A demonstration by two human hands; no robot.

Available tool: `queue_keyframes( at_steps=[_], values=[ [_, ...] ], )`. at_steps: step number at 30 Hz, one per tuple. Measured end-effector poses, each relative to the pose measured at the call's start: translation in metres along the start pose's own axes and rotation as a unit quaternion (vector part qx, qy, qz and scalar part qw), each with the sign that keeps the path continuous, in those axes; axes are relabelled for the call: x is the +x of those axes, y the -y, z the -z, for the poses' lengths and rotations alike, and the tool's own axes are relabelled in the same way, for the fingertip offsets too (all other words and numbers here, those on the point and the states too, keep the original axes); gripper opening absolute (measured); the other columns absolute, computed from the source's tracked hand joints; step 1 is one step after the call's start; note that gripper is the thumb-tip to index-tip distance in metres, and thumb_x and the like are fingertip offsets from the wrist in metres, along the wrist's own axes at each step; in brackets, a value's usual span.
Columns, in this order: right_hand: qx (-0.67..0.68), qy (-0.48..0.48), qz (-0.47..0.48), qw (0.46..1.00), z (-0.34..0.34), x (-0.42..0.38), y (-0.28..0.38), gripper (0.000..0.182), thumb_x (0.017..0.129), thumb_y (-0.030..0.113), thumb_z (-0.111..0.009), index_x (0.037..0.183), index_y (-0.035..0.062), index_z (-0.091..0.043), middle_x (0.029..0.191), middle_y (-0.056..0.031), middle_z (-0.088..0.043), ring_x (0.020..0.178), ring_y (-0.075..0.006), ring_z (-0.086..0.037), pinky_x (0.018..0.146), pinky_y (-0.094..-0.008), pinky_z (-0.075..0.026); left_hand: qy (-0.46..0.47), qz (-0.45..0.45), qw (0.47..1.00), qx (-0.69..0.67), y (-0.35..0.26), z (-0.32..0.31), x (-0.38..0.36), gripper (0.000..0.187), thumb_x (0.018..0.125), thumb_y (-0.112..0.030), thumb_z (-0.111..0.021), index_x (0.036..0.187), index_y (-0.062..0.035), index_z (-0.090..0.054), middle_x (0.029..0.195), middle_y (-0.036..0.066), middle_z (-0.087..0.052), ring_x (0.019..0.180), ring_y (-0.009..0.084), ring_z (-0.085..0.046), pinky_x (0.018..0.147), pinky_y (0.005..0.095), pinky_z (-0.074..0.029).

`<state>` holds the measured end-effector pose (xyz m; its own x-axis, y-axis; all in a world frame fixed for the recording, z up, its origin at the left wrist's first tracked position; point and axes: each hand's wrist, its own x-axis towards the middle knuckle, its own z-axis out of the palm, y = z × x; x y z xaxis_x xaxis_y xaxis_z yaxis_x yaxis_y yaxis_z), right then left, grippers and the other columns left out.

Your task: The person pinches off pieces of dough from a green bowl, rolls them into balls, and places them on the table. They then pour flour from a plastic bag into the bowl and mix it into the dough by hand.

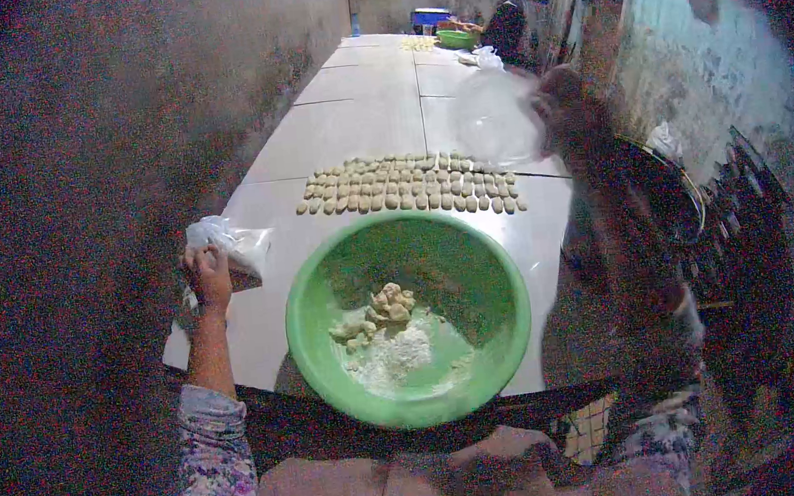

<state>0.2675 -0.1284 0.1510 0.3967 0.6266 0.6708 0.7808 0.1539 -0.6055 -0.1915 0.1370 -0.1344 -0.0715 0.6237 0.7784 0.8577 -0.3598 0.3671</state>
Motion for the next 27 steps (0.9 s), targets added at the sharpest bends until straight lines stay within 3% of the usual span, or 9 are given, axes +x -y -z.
queue_keyframes(
  at_steps=[1,2,8,13,15,17,22,24,27],
  values=[
    [0.039,-0.087,0.168,0.981,0.022,0.017,-0.03,0.006,0.085,0.009,-0.058,0.083,0.0045,-0.055,0.075,-0.0017,-0.055,0.064,-0.0107,-0.051,0.059,-0.0231,-0.043,-0.002,-0.015,1.0,0.01,-0.001,0.003,0.002,0.032,0.085,-0.029,-0.061,0.103,-0.0037,-0.055,0.132,0.027,-0.037,0.124,0.0455,-0.032,0.104,0.0538,-0.025],
    [-0.331,-0.113,0.32,0.88,0.066,0.023,-0.032,0.005,0.084,0.008,-0.058,0.083,0.004,-0.056,0.075,-0.0024,-0.055,0.068,-0.0128,-0.051,0.065,-0.0242,-0.042,-0.003,-0.029,0.999,0.02,-0.003,0.007,0.004,0.031,0.086,-0.028,-0.06,0.103,-0.0022,-0.055,0.131,0.027,-0.038,0.123,0.0452,-0.033,0.104,0.0543,-0.025],
    [-0.41,-0.041,0.07,0.908,0.144,0.003,-0.07,0.011,0.081,0.011,-0.058,0.085,0.0007,-0.055,0.077,-0.0195,-0.056,0.074,-0.0314,-0.058,0.07,-0.0389,-0.045,-0.093,-0.065,0.987,-0.114,-0.073,0.053,0.024,0.022,0.086,-0.016,-0.059,0.1,-0.0003,-0.054,0.131,0.023,-0.042,0.119,0.0419,-0.038,0.103,0.0514,-0.028],
    [-0.536,0.134,-0.004,0.833,0.098,-0.028,-0.042,0.018,0.078,0.008,-0.057,0.095,0.0011,-0.059,0.085,-0.0243,-0.059,0.088,-0.0404,-0.059,0.078,-0.0456,-0.046,0.221,-0.04,0.877,-0.425,-0.138,0.06,0.03,0.021,0.09,-0.016,-0.056,0.103,0.0004,-0.054,0.107,0.012,-0.057,0.105,0.0233,-0.054,0.093,0.0347,-0.041],
    [-0.416,0.011,0.201,0.887,0.064,-0.029,-0.063,0.018,0.078,0.009,-0.06,0.095,0.0025,-0.059,0.088,-0.0237,-0.059,0.087,-0.0392,-0.06,0.078,-0.0441,-0.046,0.455,0.055,0.814,-0.357,-0.184,0.089,0.038,0.044,0.09,-0.036,-0.055,0.113,0.0022,-0.052,0.112,0.017,-0.058,0.106,0.0223,-0.054,0.091,0.0339,-0.043],
    [-0.156,0.133,0.211,0.956,-0.002,-0.026,-0.082,0.021,0.077,0.012,-0.066,0.095,0.0031,-0.059,0.092,-0.02,-0.06,0.086,-0.0345,-0.061,0.073,-0.0375,-0.048,0.554,0.061,0.735,-0.387,-0.18,0.046,0.029,0.052,0.089,-0.038,-0.058,0.12,0.0028,-0.049,0.115,0.019,-0.056,0.105,0.0226,-0.055,0.089,0.0339,-0.044],
    [-0.094,0.563,0.155,0.806,-0.15,-0.096,-0.032,0.037,0.083,0.013,-0.057,0.119,0.0076,-0.053,0.108,-0.017,-0.06,0.1,-0.0326,-0.06,0.085,-0.0433,-0.049,0.642,0.211,0.554,-0.486,-0.205,0.037,0.021,0.052,0.086,-0.031,-0.063,0.122,0.0027,-0.048,0.109,0.013,-0.06,0.09,0.0169,-0.06,0.079,0.0313,-0.049],
    [0.032,0.663,-0.052,0.746,-0.186,-0.11,-0.032,0.034,0.084,0.019,-0.056,0.116,0.0071,-0.051,0.112,-0.0191,-0.053,0.099,-0.0377,-0.056,0.084,-0.0474,-0.047,0.623,0.197,0.56,-0.51,-0.199,0.033,0.018,0.047,0.084,-0.026,-0.064,0.119,0.0029,-0.051,0.102,0.01,-0.062,0.085,0.0146,-0.06,0.077,0.0296,-0.049],
    [-0.179,0.657,0.167,0.713,-0.188,-0.119,-0.025,0.034,0.086,0.021,-0.054,0.114,0.0043,-0.05,0.119,-0.0198,-0.048,0.101,-0.0385,-0.056,0.084,-0.0475,-0.047,0.584,0.162,0.609,-0.511,-0.191,0.031,0.012,0.042,0.083,-0.023,-0.064,0.114,0.0031,-0.054,0.097,0.009,-0.062,0.084,0.0141,-0.06,0.074,0.0275,-0.048]
  ],
)
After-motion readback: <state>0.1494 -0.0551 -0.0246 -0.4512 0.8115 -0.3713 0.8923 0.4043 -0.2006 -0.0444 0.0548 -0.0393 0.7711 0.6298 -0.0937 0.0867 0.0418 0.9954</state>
